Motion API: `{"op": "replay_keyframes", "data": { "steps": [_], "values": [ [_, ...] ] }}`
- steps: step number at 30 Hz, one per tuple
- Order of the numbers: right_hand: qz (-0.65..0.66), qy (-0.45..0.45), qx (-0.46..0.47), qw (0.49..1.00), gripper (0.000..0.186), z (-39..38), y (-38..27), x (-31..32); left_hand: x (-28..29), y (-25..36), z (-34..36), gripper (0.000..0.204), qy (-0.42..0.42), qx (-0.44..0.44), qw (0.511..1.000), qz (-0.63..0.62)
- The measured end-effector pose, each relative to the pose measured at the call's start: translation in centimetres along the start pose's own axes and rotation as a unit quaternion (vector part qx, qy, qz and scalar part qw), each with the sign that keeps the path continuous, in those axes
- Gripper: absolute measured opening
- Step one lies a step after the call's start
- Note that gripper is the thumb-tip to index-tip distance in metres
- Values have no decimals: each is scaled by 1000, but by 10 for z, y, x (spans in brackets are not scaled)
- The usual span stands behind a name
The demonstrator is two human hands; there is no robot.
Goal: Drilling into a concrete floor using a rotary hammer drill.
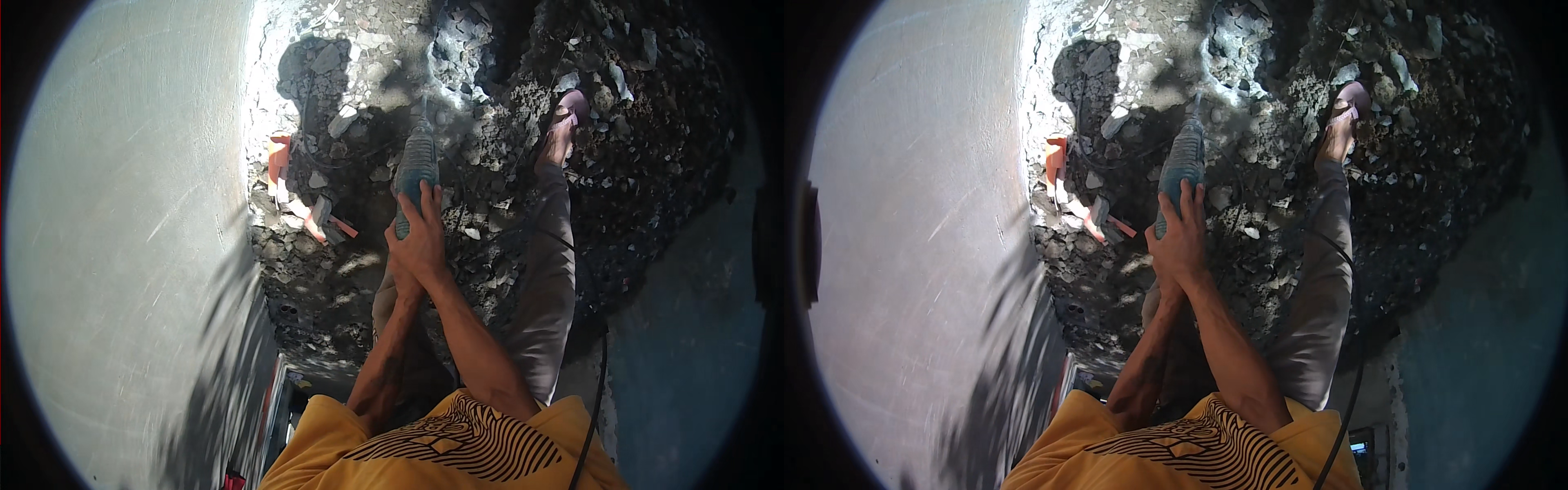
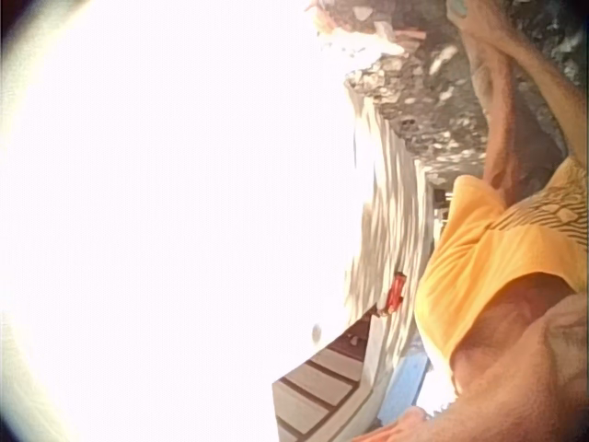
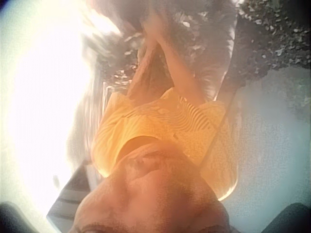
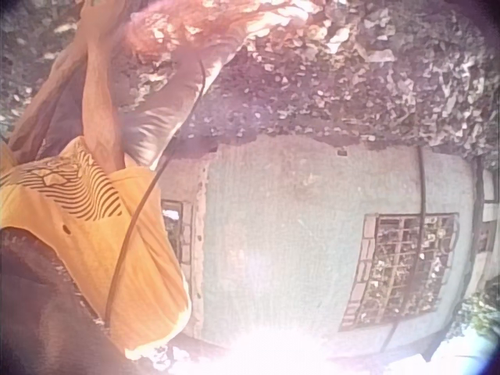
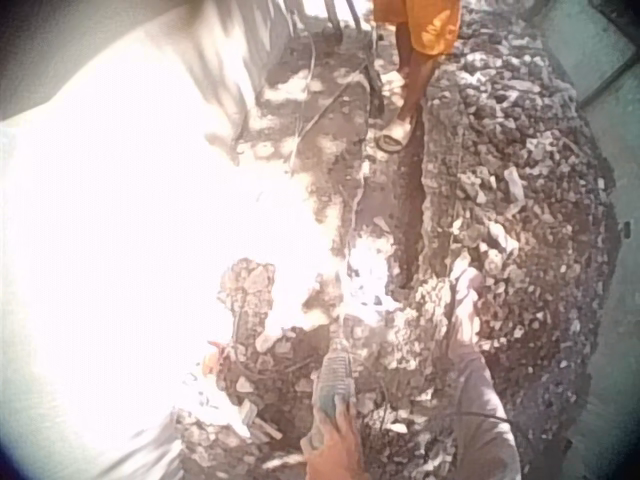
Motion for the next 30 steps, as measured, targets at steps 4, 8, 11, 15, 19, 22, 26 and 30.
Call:
{"op": "replay_keyframes", "data": {
  "steps": [4,8,11,15,19,22,26,30],
  "values": [
    [11,40,6,999,54,2,9,-5,0,-16,2,53,-6,12,1000,-18],
    [9,58,8,998,52,-9,9,-7,-8,-27,3,52,-16,25,999,-40],
    [-3,57,18,998,51,-12,11,-12,-14,-32,8,50,-21,33,998,-56],
    [-5,57,31,998,51,-14,9,-18,-17,-37,13,48,-26,43,996,-70],
    [-3,49,29,998,52,-14,2,-26,-17,-44,14,47,-31,55,995,-81],
    [-4,42,33,999,50,-11,-5,-36,-14,-50,14,45,-36,65,993,-90],
    [-34,11,33,999,50,-5,-11,-47,-9,-50,18,43,-37,71,991,-105],
    [-37,8,33,999,51,-6,-12,-51,-5,-53,17,41,-40,81,989,-120]
  ]
}}
Point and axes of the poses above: each hand's wrist, its own z-axis towards the middle knuckle, its own x-axis out of the back of the hand, y = z × x, the point moved 10 cm from there along z, towards the middle knuckle, and after that the axes turned 12 degrees about x, right-handed, at the moved point
